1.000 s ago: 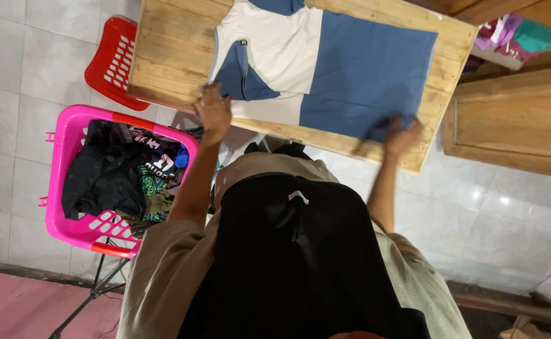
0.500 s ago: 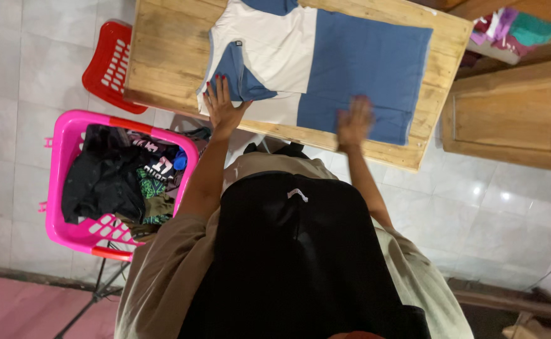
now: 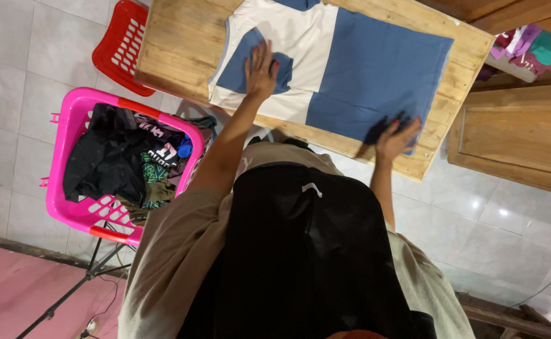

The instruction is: The person takes various items of clothing from a laundry basket, including a t-shirt, shorts, and a tank top, folds each one on a wooden surface, and then places them into a closet shelf.

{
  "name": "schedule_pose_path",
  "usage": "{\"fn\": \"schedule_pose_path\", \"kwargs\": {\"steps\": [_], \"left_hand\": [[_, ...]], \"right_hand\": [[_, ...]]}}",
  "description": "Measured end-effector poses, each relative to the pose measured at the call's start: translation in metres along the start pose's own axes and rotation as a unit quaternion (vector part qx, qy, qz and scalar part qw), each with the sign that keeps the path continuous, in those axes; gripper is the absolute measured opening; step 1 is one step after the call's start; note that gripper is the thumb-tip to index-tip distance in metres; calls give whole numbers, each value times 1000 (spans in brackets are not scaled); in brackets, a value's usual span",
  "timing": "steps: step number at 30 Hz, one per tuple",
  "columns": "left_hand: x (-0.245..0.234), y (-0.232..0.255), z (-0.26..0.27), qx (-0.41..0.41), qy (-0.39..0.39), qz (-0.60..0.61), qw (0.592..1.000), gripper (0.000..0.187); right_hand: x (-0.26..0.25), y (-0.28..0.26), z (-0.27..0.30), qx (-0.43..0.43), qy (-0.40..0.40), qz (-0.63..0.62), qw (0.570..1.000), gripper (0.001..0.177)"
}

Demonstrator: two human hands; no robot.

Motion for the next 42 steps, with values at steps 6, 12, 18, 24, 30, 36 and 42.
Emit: {"fn": "schedule_pose_path", "kwargs": {"steps": [6,12,18,24,30,36,42], "left_hand": [[-15,-28,16,0,87,-65,994,74],[-39,-15,28,-72,-69,-142,985,111],[-61,-8,65,-95,0,-182,979,111],[-66,-12,67,-114,-31,-167,979,117],[-61,-20,69,-95,-11,-165,982,117],[-61,-20,67,-99,-20,-178,979,116],[-62,-20,68,-104,-25,-176,979,119]], "right_hand": [[27,-78,23,-186,-50,-71,979,67],[57,-229,22,-333,-183,-174,908,51],[107,-342,29,-405,-242,-25,881,78],[148,-372,16,-468,-367,49,803,55],[158,-369,-21,-279,-357,71,889,63],[161,-417,22,-355,-341,56,869,66],[157,-418,27,-483,-354,-4,801,9]]}}
Point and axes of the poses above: each hand's wrist, its own z-axis away from the middle knuckle, its own x-axis out of the palm, y = z × x, the point moved 2 cm from there along -z, towards the middle knuckle, and after that the axes turned 10 degrees about z, right-handed, at the moved point
